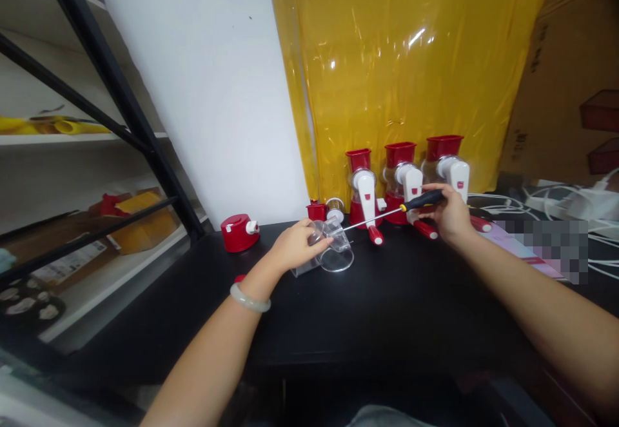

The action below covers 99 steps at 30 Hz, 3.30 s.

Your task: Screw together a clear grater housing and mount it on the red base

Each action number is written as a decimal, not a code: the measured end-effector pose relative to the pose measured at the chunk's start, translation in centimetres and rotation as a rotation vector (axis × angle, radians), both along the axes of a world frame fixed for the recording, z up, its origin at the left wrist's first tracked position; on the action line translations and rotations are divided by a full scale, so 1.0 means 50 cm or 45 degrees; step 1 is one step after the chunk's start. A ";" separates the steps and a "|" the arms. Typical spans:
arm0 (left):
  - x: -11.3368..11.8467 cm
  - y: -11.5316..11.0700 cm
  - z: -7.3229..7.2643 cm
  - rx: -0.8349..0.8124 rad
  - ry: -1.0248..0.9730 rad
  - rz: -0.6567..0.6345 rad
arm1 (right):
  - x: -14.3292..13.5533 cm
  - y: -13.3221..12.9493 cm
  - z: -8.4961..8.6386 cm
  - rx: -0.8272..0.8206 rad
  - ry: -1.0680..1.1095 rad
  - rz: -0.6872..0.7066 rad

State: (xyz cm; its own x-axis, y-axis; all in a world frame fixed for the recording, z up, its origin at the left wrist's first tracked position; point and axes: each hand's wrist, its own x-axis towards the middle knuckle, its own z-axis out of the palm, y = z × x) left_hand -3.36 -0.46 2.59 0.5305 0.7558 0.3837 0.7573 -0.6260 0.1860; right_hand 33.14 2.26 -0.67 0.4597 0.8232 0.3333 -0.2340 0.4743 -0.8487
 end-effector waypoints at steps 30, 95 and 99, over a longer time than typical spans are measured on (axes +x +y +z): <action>0.002 -0.002 0.001 0.005 0.001 -0.001 | -0.006 -0.002 0.000 0.049 -0.110 -0.085; 0.001 0.002 0.001 0.008 -0.004 -0.004 | 0.001 -0.014 0.014 0.008 0.002 0.066; 0.000 0.002 0.000 0.017 -0.007 -0.023 | 0.002 -0.013 0.016 -0.043 -0.005 0.063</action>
State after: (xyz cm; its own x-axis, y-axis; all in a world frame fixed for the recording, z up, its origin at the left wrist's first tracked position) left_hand -3.35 -0.38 2.59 0.5417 0.7411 0.3967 0.7451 -0.6418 0.1816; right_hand 33.23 1.59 0.12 0.4167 0.8558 0.3066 -0.2528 0.4331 -0.8652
